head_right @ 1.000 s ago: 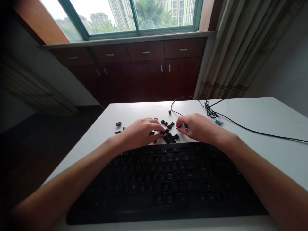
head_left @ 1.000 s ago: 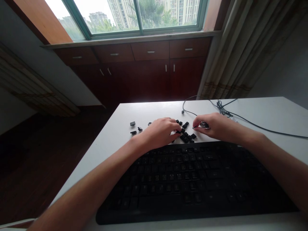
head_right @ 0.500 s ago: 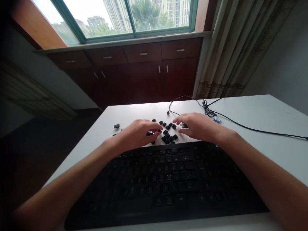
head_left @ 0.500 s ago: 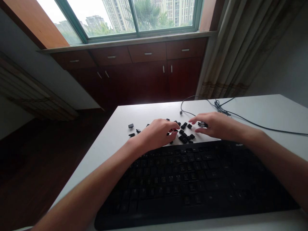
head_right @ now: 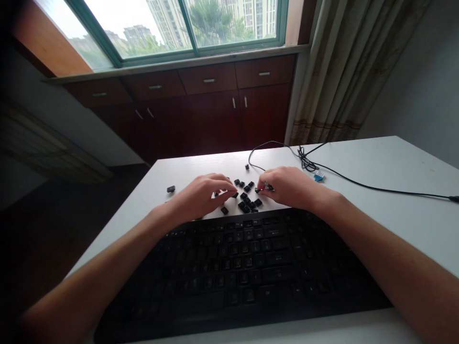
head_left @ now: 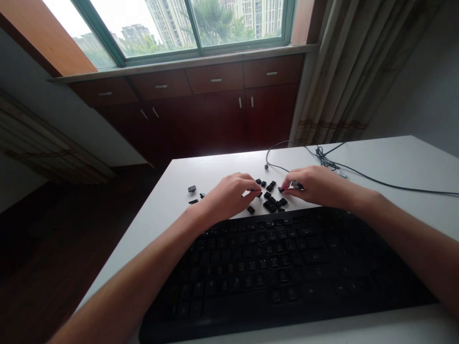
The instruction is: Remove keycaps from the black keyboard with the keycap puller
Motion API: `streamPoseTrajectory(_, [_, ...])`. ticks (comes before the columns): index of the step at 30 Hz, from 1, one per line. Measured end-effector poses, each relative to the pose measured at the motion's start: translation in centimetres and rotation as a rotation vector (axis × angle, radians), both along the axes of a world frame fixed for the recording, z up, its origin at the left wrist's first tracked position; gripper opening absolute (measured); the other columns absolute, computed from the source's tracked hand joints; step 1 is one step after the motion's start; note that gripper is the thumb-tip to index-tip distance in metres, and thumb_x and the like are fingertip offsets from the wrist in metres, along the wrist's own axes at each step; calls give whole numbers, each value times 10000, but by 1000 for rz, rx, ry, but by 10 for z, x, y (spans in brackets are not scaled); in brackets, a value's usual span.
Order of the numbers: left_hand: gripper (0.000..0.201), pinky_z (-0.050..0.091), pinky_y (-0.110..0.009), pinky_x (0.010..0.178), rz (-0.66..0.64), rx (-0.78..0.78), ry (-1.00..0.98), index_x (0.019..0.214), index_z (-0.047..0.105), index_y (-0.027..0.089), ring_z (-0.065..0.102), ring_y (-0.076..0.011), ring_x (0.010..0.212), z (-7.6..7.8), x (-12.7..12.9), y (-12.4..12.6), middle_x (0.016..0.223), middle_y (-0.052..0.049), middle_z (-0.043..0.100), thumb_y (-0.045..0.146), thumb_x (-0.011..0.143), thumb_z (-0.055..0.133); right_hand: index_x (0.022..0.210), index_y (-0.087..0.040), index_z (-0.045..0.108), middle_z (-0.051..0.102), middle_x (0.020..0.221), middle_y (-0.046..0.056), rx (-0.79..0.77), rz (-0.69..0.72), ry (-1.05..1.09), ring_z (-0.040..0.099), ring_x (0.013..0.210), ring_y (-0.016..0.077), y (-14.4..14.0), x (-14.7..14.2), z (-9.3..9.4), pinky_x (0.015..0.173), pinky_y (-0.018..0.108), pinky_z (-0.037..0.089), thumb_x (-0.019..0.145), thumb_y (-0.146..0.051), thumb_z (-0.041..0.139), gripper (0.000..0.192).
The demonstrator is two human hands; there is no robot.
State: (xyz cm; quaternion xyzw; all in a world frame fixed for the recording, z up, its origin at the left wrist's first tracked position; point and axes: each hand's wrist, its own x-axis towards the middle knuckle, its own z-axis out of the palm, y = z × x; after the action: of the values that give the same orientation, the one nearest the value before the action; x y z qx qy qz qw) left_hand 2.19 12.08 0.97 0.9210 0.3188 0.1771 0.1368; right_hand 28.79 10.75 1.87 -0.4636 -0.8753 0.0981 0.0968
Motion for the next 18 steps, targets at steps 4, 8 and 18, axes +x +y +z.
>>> streamPoseTrajectory(4, [220, 551, -344, 869, 11, 13, 13, 1041, 772, 201, 690, -203, 974, -2, -4, 3, 1088, -75, 740, 219, 991, 559, 941, -242, 765, 777, 987, 37, 4, 25, 6, 702, 790, 210, -1, 0, 3, 701, 312, 476, 896, -249, 663, 112])
streamPoseTrajectory(8, [230, 546, -366, 897, 34, 10, 34, 1039, 771, 205, 677, -214, 1010, -1, -7, 4, 1130, -72, 728, 250, 993, 550, 877, -247, 761, 770, 1011, 28, 8, 80, -2, 702, 782, 195, 0, 2, 6, 707, 302, 469, 895, -246, 663, 99])
streamPoseTrajectory(18, [211, 514, -305, 756, 2, -19, 101, 1109, 754, 253, 664, -168, 837, 8, -11, 4, 1036, -46, 710, 324, 984, 601, 1075, -255, 743, 752, 1126, 26, 31, 122, -17, 715, 823, 201, -3, 0, 4, 726, 317, 476, 963, -336, 612, 190])
